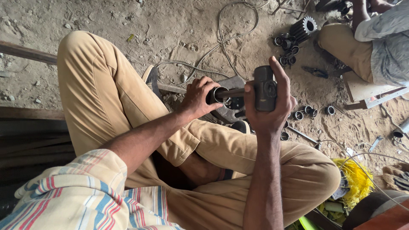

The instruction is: The person sits on the ground and uses a hammer to strike a metal ring placed on a metal block. They repeatedly pick up rings, position them, and hit them with the hammer to shape or secure them.

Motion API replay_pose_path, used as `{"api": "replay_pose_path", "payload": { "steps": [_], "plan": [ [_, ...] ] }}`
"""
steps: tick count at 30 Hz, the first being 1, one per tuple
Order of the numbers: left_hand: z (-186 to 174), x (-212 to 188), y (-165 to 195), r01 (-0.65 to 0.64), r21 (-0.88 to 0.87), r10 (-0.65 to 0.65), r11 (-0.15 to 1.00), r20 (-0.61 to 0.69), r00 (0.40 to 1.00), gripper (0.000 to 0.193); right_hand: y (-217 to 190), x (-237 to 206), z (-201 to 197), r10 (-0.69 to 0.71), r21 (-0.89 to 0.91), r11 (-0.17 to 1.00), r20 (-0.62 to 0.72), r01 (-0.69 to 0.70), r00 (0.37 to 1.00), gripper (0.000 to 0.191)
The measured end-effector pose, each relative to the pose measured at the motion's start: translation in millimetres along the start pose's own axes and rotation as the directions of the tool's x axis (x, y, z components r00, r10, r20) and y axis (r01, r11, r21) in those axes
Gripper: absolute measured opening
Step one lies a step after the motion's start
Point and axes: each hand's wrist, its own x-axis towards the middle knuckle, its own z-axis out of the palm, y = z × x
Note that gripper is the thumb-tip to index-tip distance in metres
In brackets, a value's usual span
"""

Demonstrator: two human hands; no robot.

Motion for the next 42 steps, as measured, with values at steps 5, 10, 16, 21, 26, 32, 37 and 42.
{"api": "replay_pose_path", "payload": {
  "steps": [5,10,16,21,26,32,37,42],
  "plan": [
    [7,-5,7,0.002,0.003,-0.002,1.0,-0.008,1.0,0.063,5,-7,-9,-0.014,0.024,1.0,0.02,0.014,1.0,0.054],
    [13,-7,2,0.01,-0.029,-0.01,1.0,-0.027,1.0,0.065,3,-12,-9,-0.039,0.04,0.998,0.004,0.039,0.999,0.054],
    [14,5,-15,0.012,-0.037,-0.011,0.999,0.021,1.0,0.082,2,3,0,-0.011,0.018,1.0,0.013,0.01,1.0,0.056],
    [20,6,-16,-0.037,-0.075,0.038,0.996,0.011,0.999,0.142,1,4,1,-0.009,0.019,1.0,0.024,0.008,1.0,0.056],
    [23,6,-13,-0.077,-0.078,0.072,0.994,-0.072,0.995,0.16,1,0,-2,-0.102,-0.058,0.993,-0.027,0.1,0.994,0.055],
    [24,-5,-4,-0.086,-0.024,0.085,0.996,-0.061,0.995,0.118,0,-7,-11,-0.026,0.032,0.999,-0.025,0.027,0.999,0.058],
    [24,-7,-3,0.015,0.002,-0.015,1.0,-0.01,1.0,0.075,3,-11,-9,0.021,0.076,0.997,-0.006,-0.021,1.0,0.059],
    [25,-5,-8,-0.061,-0.008,0.06,0.998,-0.064,0.996,0.087,2,-11,-7,-0.01,0.011,1.0,-0.017,0.01,1.0,0.058]
  ]
}}
